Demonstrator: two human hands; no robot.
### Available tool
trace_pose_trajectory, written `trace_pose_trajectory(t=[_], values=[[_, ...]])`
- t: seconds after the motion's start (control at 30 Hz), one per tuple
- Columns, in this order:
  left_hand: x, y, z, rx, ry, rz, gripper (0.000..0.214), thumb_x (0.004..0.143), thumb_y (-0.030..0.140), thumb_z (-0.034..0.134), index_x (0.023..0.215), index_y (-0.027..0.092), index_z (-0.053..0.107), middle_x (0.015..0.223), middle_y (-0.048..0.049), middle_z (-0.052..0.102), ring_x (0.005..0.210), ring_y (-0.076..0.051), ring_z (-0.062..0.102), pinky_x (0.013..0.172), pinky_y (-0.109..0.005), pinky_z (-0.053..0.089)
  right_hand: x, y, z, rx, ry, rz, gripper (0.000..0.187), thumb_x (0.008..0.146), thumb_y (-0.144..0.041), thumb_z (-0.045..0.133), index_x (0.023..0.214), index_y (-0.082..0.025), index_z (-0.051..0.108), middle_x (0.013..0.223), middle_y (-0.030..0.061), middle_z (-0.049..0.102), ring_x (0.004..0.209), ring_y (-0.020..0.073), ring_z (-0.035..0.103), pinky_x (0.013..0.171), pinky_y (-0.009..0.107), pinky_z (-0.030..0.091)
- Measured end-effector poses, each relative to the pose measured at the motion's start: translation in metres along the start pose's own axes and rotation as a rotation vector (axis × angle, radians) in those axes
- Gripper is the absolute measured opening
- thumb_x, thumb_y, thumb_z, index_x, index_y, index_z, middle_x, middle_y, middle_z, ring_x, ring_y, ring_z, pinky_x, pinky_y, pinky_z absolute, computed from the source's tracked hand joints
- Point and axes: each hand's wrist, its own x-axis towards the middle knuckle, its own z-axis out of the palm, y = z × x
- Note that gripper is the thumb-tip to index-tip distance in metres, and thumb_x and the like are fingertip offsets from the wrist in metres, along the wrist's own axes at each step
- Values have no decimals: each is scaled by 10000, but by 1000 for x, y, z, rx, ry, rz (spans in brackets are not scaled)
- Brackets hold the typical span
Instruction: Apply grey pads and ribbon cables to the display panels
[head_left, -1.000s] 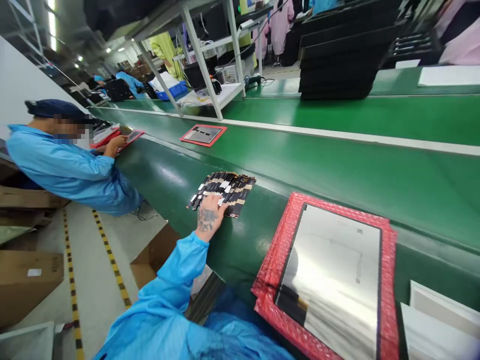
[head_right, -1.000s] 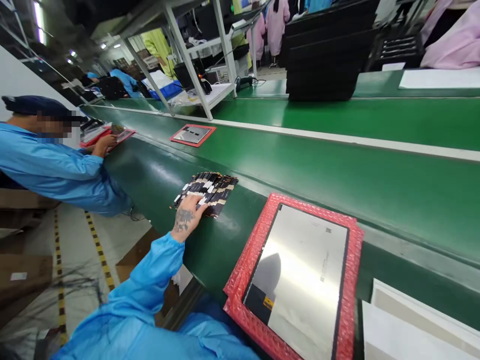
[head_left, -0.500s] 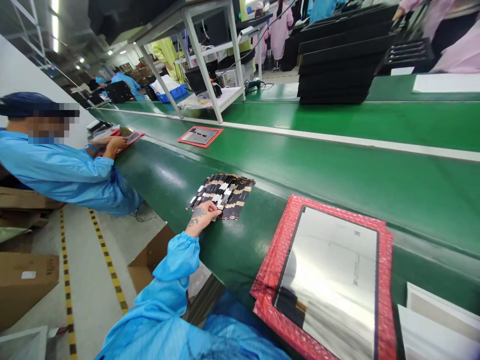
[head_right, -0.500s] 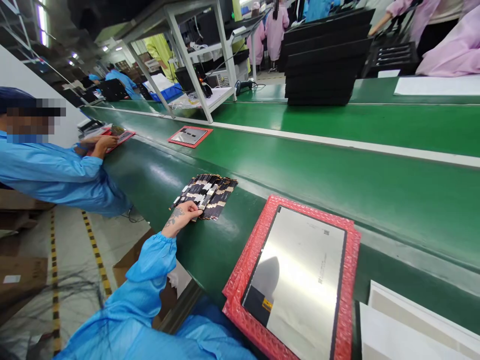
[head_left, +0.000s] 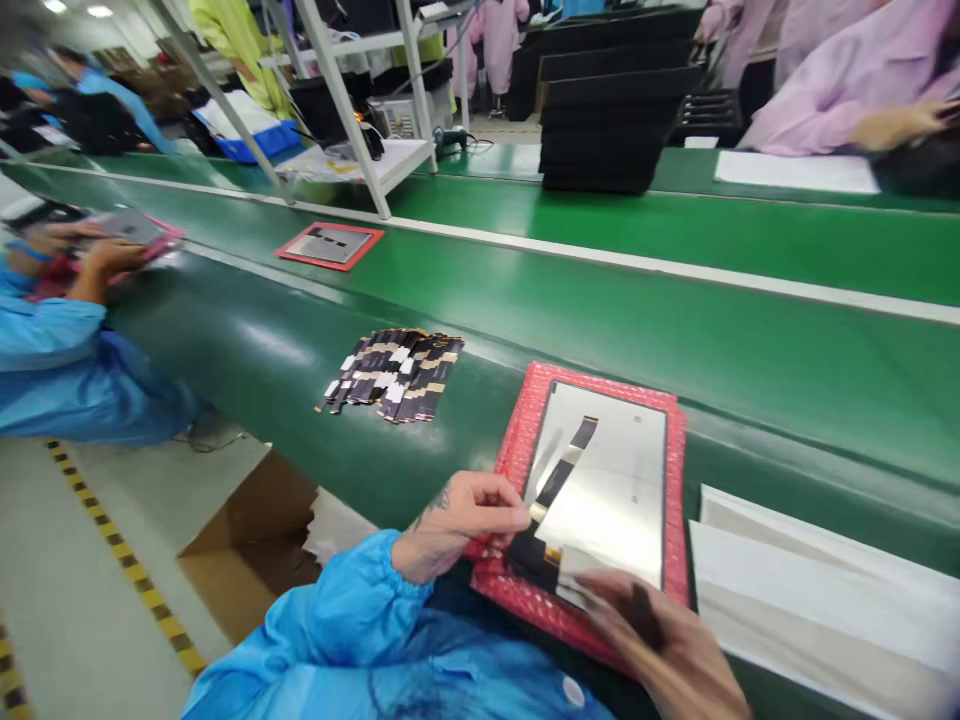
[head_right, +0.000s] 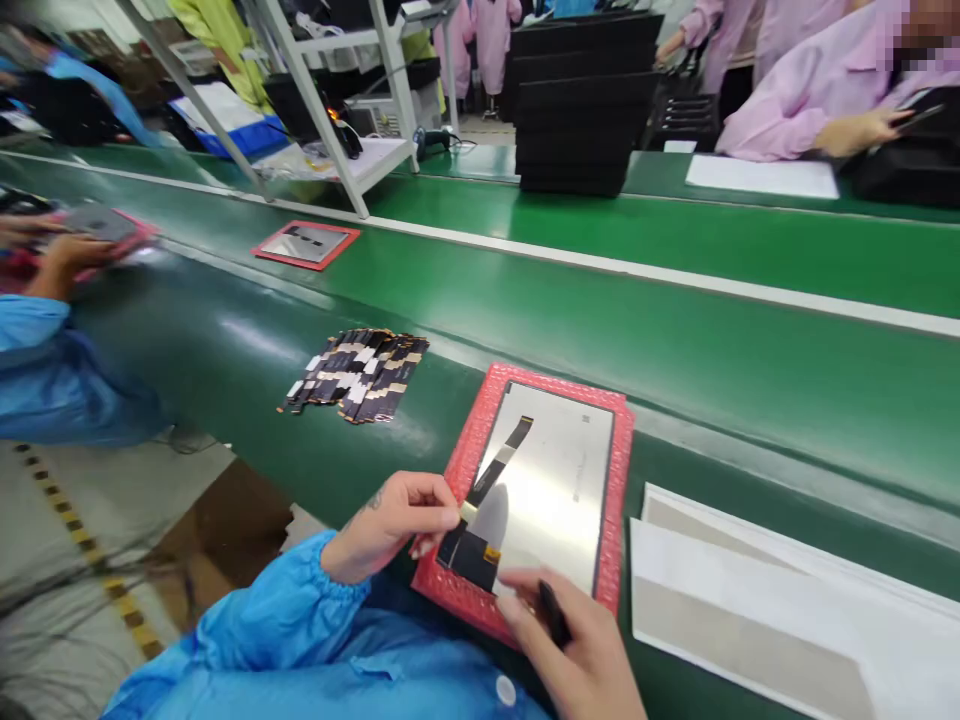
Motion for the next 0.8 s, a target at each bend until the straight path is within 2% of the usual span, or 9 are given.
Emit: trace_pose_trajectory(t=[0.03,0.13,0.23,0.33,0.4,0.5,0.57,0.67,0.8], values=[[1,-3,12,-13,-60,-10,382,599,478,804,634,145,620,474,25,526,394,-66,424,398,-200,321,4,-2,2,20,-33,22,353,653,-626,728,777,-297,764,682,17,682,632,246,618,597,355,530],[5,-6,33,6,-165,-13,344,643,455,805,657,160,630,513,23,552,422,-68,447,417,-203,352,13,-6,2,92,-97,88,346,684,-606,727,691,-263,684,641,-6,613,603,205,539,576,331,458],[10,-7,41,28,-223,-29,296,687,433,775,667,178,626,520,27,537,432,-76,442,417,-213,361,16,-6,-3,140,-173,130,320,693,-555,748,691,-257,632,653,-22,578,636,203,524,610,335,436],[15,-10,41,108,-235,2,235,760,403,699,695,189,628,520,25,520,445,-97,455,429,-228,386,19,-5,-8,130,-195,118,309,727,-555,716,717,-256,639,666,-24,575,646,205,523,621,340,435],[15,-16,37,258,-168,158,197,830,362,623,752,187,665,592,-3,574,517,-125,525,491,-250,446,23,-7,-11,93,-175,89,318,767,-569,665,748,-252,649,670,-19,581,652,211,534,618,343,444],[9,-29,25,623,25,586,205,916,265,535,901,187,724,780,-53,646,735,-166,618,670,-284,516,32,-10,-14,-84,-86,-15,269,835,-503,598,780,-244,649,716,0,594,714,231,570,656,354,473],[2,-42,17,840,68,807,222,933,220,522,1029,194,721,847,-63,643,811,-173,616,728,-291,520,37,-10,-14,-254,-19,-113,217,866,-406,563,747,-239,633,791,22,596,758,233,583,696,366,485],[-8,-60,9,1010,97,962,261,930,202,533,1141,197,686,882,-65,631,844,-180,593,771,-311,518,39,-9,-10,-420,17,-181,203,894,-281,494,734,-228,607,914,59,575,803,228,592,721,385,486],[-12,-72,7,1058,170,1035,222,934,196,533,1069,207,708,859,-56,624,844,-179,572,794,-309,506,39,-11,-3,-392,-25,-179,214,914,-237,460,723,-224,554,918,61,542,822,219,581,724,380,490]])
